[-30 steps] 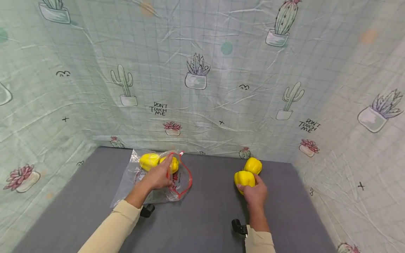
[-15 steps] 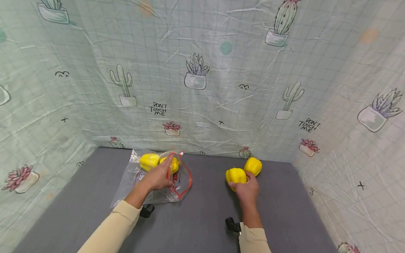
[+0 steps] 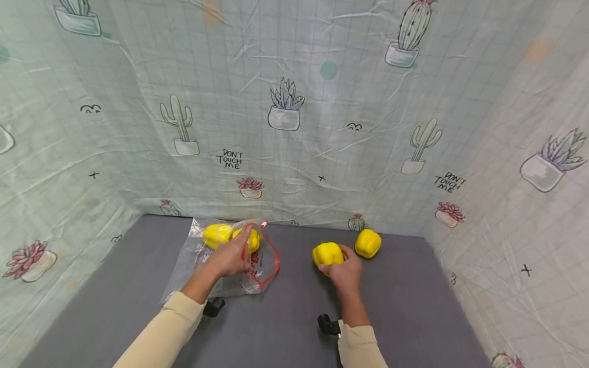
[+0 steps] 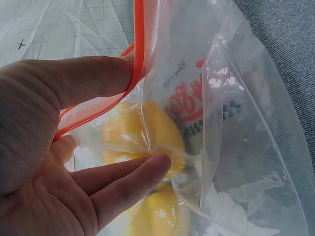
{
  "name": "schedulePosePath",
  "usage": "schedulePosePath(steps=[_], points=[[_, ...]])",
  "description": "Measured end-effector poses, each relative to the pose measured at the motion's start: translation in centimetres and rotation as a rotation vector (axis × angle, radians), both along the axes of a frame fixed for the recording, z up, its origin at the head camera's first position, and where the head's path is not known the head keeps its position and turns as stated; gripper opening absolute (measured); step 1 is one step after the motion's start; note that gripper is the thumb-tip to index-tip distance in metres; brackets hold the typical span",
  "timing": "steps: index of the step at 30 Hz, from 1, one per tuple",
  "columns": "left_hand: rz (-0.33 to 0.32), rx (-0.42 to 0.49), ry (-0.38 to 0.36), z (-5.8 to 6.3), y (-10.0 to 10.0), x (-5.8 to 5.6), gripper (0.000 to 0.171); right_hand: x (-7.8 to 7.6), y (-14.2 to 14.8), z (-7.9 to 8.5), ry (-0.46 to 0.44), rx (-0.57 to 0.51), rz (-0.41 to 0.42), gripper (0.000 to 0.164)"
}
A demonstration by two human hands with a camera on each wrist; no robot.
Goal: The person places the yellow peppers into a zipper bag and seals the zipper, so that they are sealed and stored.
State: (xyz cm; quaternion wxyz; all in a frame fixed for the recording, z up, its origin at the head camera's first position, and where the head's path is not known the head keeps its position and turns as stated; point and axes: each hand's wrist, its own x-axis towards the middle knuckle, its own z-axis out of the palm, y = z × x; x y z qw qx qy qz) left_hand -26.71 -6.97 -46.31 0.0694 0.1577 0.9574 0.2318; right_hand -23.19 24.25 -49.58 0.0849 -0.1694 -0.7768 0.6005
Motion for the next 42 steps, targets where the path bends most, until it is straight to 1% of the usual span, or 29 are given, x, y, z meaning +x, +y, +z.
schedulePosePath(steps=[4,8,12,16,21,26,29,34,37,42], points=[[-0.010,0.000,0.014,0.0,0.1,-0.1,0.119,-0.1,-0.5,-0.1,0.019,0.007,0.017,0.084],[-0.010,-0.010,0.012,-0.1,0.1,0.0,0.119,-0.1,-0.9,0.0,0.013,0.011,0.037,0.081],[-0.009,-0.006,0.014,0.0,0.1,0.0,0.119,-0.2,-1.6,0.2,0.009,0.039,0.051,0.081],[-0.009,-0.002,0.022,0.1,0.1,0.1,0.118,-0.4,-2.5,0.3,0.018,0.060,0.083,0.081],[-0.007,-0.015,0.023,0.1,0.1,0.2,0.117,-0.6,-3.9,0.0,0.027,0.064,0.121,0.080],[-0.015,-0.014,0.025,0.2,0.1,0.1,0.117,-0.8,-5.4,-0.2,0.060,0.028,0.107,0.079],[-0.005,-0.020,0.024,0.3,0.1,0.0,0.117,-1.0,-6.3,-0.3,0.082,0.002,0.104,0.078],[-0.004,-0.034,0.043,0.5,0.1,0.2,0.116,-1.3,-7.5,-0.7,0.108,-0.034,0.091,0.077],[-0.009,-0.036,0.051,0.5,0.2,0.2,0.116,-1.3,-7.9,-0.9,0.121,-0.038,0.085,0.075],[-0.006,-0.040,0.036,0.5,0.4,0.2,0.117,-1.2,-8.5,-0.9,0.143,-0.040,0.096,0.073]])
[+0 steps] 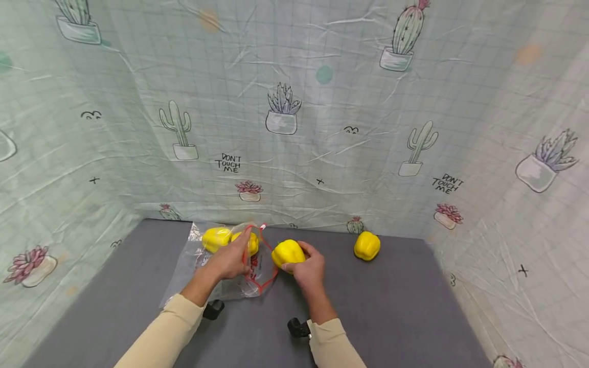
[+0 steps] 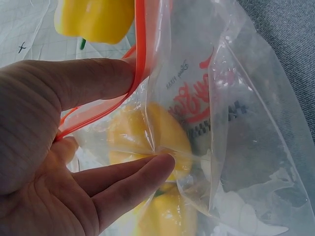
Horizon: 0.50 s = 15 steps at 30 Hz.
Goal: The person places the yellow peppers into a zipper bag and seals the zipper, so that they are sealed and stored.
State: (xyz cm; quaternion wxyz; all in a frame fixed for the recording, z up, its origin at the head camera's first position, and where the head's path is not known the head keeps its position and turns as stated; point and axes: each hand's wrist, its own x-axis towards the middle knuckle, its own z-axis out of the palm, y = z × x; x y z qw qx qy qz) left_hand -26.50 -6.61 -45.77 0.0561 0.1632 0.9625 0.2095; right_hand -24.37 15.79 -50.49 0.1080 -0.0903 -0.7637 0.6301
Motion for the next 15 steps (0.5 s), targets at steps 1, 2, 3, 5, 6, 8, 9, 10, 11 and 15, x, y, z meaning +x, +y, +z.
schedulePosePath(steps=[1,2,3,5,6,8,9,10,11,15], points=[[0.000,0.000,-0.005,0.0,0.0,0.0,0.117,0.1,-0.1,0.0,0.003,-0.002,0.003,0.073],[-0.002,0.001,-0.008,0.0,0.0,0.0,0.117,0.1,-0.3,0.0,0.005,-0.005,0.007,0.072],[-0.003,0.002,-0.009,0.0,0.0,0.0,0.117,0.1,-0.4,-0.1,0.007,-0.007,0.013,0.072],[0.000,0.005,-0.010,0.0,0.0,0.0,0.117,0.2,-0.8,-0.1,0.007,-0.008,0.025,0.072],[0.002,0.004,-0.007,0.0,0.0,0.0,0.117,0.2,-1.0,-0.1,0.009,-0.005,0.030,0.072],[0.007,0.004,-0.003,0.0,0.0,0.0,0.118,0.2,-1.4,-0.1,0.010,-0.004,0.041,0.072],[0.010,0.006,-0.005,0.0,-0.1,0.0,0.118,0.2,-1.6,-0.1,0.009,-0.003,0.046,0.073],[0.014,0.007,-0.007,0.0,-0.1,0.0,0.118,0.2,-1.7,-0.1,0.007,-0.002,0.048,0.073],[0.013,0.010,-0.009,0.0,-0.1,0.0,0.118,0.3,-1.8,-0.1,0.004,-0.002,0.048,0.072],[0.015,0.015,-0.018,0.0,0.0,-0.1,0.119,0.3,-2.0,-0.1,0.007,0.021,0.056,0.072]])
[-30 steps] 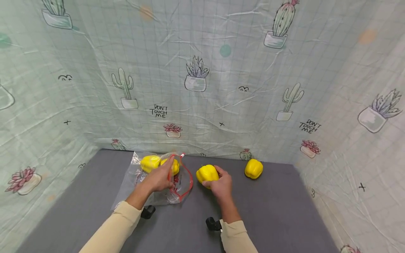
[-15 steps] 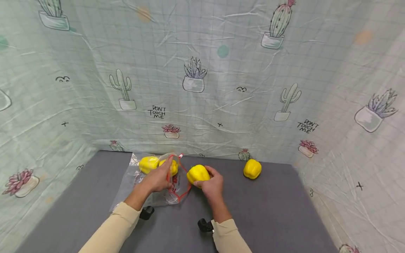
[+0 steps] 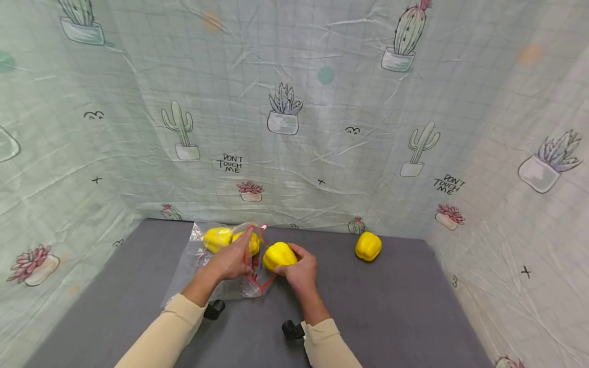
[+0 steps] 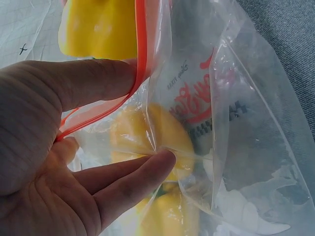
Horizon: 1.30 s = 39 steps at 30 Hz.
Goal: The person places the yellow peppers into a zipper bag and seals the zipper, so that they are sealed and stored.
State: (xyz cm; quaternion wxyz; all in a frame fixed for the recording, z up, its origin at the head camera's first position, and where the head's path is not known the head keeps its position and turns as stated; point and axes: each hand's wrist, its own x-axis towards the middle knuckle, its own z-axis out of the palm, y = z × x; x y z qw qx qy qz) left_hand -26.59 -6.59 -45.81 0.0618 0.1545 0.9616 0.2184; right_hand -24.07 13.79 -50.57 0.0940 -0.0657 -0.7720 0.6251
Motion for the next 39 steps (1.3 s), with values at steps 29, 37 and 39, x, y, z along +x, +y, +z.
schedulePosePath(steps=[29,37,39], points=[[-0.033,0.009,0.026,0.27,-0.04,0.05,0.117,-0.56,-0.54,-0.21,0.041,0.013,0.227,0.069],[-0.034,0.018,0.020,0.47,-0.05,0.15,0.117,-0.93,-0.66,-0.41,0.025,0.056,0.285,0.066],[-0.035,0.018,0.015,0.50,-0.02,0.21,0.117,-0.94,-0.74,-0.44,0.018,0.065,0.291,0.065]])
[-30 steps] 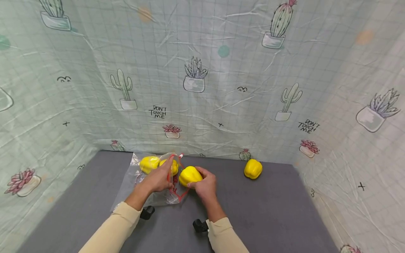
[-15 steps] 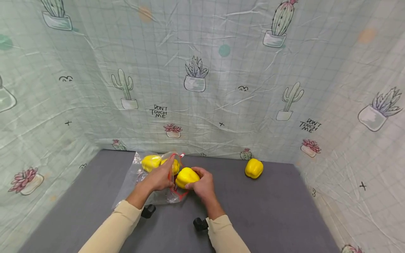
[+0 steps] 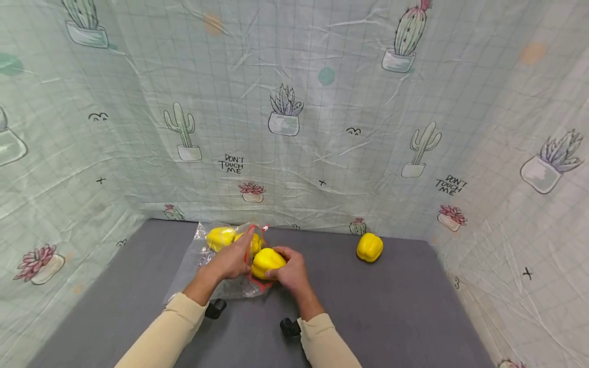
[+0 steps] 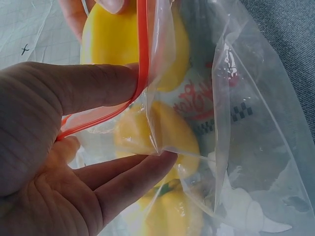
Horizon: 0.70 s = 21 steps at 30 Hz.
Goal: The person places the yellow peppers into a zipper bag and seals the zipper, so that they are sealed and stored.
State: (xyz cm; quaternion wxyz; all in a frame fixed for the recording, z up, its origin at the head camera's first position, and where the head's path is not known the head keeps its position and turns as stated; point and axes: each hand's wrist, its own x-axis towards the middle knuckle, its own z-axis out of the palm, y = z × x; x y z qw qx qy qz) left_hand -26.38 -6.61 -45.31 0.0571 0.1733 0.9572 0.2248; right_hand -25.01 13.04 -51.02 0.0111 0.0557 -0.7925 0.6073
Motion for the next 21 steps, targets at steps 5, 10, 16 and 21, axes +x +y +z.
schedulePosePath(steps=[5,10,16,21], points=[[-0.003,-0.001,0.011,-0.2,0.0,0.1,0.116,0.1,-0.3,-0.3,0.010,0.025,0.008,0.064],[-0.003,-0.005,0.006,-0.2,0.1,0.2,0.116,0.4,-0.6,-0.3,0.010,0.081,-0.009,0.066],[0.001,-0.006,0.016,-0.1,0.2,0.3,0.117,0.7,-1.2,-0.3,-0.001,0.129,-0.036,0.067],[-0.002,-0.013,0.033,-0.2,0.2,0.2,0.115,0.7,-1.7,-0.2,0.017,0.241,-0.057,0.068]])
